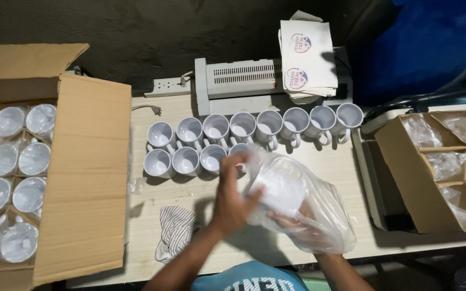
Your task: The person removes white mugs from a cardboard box, wraps each mug individually in a plastic bag by hand, and places the wrapped mugs into the compartments of a partitioned cardboard box.
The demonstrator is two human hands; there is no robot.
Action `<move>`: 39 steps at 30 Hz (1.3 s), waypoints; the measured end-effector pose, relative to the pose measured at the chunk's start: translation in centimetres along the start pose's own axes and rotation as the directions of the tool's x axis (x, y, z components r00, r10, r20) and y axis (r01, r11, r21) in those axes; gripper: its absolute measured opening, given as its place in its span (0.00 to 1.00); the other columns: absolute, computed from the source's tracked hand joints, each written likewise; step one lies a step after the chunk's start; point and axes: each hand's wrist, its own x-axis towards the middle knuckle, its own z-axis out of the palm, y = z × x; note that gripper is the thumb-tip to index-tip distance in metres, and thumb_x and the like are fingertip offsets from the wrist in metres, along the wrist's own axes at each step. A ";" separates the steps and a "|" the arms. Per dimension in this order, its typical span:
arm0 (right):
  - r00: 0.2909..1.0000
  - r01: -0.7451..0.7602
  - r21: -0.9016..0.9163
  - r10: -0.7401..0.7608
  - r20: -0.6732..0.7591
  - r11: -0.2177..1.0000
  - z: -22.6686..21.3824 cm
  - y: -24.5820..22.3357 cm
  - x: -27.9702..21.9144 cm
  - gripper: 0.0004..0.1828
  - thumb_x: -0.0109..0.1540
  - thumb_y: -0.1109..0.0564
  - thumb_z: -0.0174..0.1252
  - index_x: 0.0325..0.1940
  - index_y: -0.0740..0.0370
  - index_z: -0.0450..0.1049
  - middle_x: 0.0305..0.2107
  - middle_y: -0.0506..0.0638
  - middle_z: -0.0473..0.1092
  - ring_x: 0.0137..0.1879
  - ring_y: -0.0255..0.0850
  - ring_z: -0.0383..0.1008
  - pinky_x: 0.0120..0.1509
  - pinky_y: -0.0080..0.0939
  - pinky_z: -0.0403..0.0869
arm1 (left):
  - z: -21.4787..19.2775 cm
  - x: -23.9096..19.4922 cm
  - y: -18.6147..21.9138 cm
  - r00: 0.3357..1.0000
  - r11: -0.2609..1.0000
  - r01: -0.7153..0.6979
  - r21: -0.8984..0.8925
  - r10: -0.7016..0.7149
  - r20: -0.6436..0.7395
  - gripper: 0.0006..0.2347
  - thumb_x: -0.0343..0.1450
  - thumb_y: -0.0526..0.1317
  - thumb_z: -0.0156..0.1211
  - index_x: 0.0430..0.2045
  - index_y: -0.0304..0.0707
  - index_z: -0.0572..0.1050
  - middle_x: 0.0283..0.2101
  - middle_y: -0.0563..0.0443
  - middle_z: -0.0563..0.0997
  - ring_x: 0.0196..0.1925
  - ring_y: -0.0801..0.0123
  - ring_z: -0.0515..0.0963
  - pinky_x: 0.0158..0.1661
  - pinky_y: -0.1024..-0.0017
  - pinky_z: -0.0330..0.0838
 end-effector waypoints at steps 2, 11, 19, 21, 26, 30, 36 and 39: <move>0.999 -0.041 -0.006 0.041 0.021 0.999 0.9 -1.8 -0.9 0.50 0.49 0.44 0.73 0.68 0.63 0.59 0.55 0.55 0.70 0.57 0.45 0.75 0.57 0.47 0.78 | -1.0 1.7 -2.6 0.912 0.888 0.404 -0.218 -0.374 0.166 0.28 0.68 0.43 0.64 0.64 0.38 0.62 0.63 0.39 0.71 0.59 0.53 0.77 0.58 0.57 0.73; 0.975 0.134 -0.465 -0.031 0.222 0.875 1.6 1.9 -0.6 0.32 0.59 0.42 0.67 0.62 0.61 0.70 0.44 0.52 0.76 0.46 0.42 0.79 0.51 0.43 0.80 | 1.4 -2.7 -8.9 0.499 0.088 0.819 -0.567 -0.599 0.626 0.28 0.72 0.51 0.61 0.64 0.35 0.65 0.58 0.41 0.77 0.57 0.59 0.79 0.58 0.57 0.73; 0.876 0.298 -0.704 -0.477 -0.066 0.645 0.9 -13.0 -2.1 0.33 0.52 0.44 0.73 0.54 0.61 0.72 0.37 0.54 0.74 0.35 0.42 0.76 0.37 0.41 0.76 | 0.4 -5.6 -9.2 0.433 -0.186 0.746 -0.640 -0.595 0.677 0.33 0.67 0.60 0.58 0.63 0.39 0.67 0.56 0.42 0.79 0.57 0.52 0.80 0.55 0.49 0.77; 0.826 0.352 -0.707 -0.559 -0.075 0.614 1.6 -16.6 -1.6 0.38 0.48 0.44 0.74 0.56 0.65 0.70 0.39 0.57 0.73 0.35 0.43 0.76 0.36 0.41 0.76 | 0.3 -6.3 -9.2 0.411 -0.192 0.750 -0.632 -0.614 0.674 0.33 0.66 0.62 0.57 0.62 0.41 0.68 0.57 0.43 0.79 0.57 0.52 0.80 0.54 0.50 0.78; 0.944 0.305 -0.620 -0.314 0.098 0.723 1.1 -14.0 0.4 0.22 0.56 0.58 0.69 0.54 0.61 0.76 0.39 0.52 0.78 0.34 0.40 0.80 0.34 0.38 0.79 | 1.4 -7.3 -8.8 0.503 -0.256 0.714 -0.652 -0.460 0.732 0.31 0.70 0.60 0.55 0.62 0.38 0.70 0.58 0.42 0.79 0.57 0.54 0.81 0.56 0.52 0.76; 0.846 0.455 -0.426 -0.529 -0.068 0.782 -2.6 -12.8 -0.4 0.10 0.65 0.62 0.63 0.51 0.62 0.76 0.38 0.52 0.79 0.39 0.37 0.83 0.41 0.34 0.81 | 0.3 -9.7 -10.6 0.542 -0.342 0.639 -0.689 -0.436 0.718 0.28 0.71 0.58 0.55 0.60 0.37 0.71 0.54 0.42 0.81 0.54 0.55 0.82 0.56 0.54 0.77; 0.955 0.227 -0.405 -0.284 -0.085 0.886 -1.0 -14.7 -2.5 0.34 0.56 0.61 0.69 0.64 0.62 0.66 0.39 0.51 0.77 0.37 0.39 0.79 0.42 0.36 0.80 | 2.3 -11.4 -12.1 0.531 -0.317 0.660 -0.681 -0.444 0.722 0.28 0.71 0.58 0.54 0.60 0.37 0.71 0.53 0.42 0.81 0.53 0.55 0.82 0.55 0.55 0.77; 0.997 -0.027 -0.531 0.059 0.042 0.847 0.9 -14.2 -2.9 0.34 0.54 0.59 0.71 0.64 0.56 0.70 0.32 0.49 0.79 0.31 0.40 0.81 0.38 0.39 0.80 | 2.7 -12.4 -12.0 0.526 -0.304 0.670 -0.677 -0.449 0.722 0.28 0.71 0.58 0.54 0.60 0.37 0.70 0.53 0.43 0.80 0.53 0.56 0.82 0.55 0.55 0.77</move>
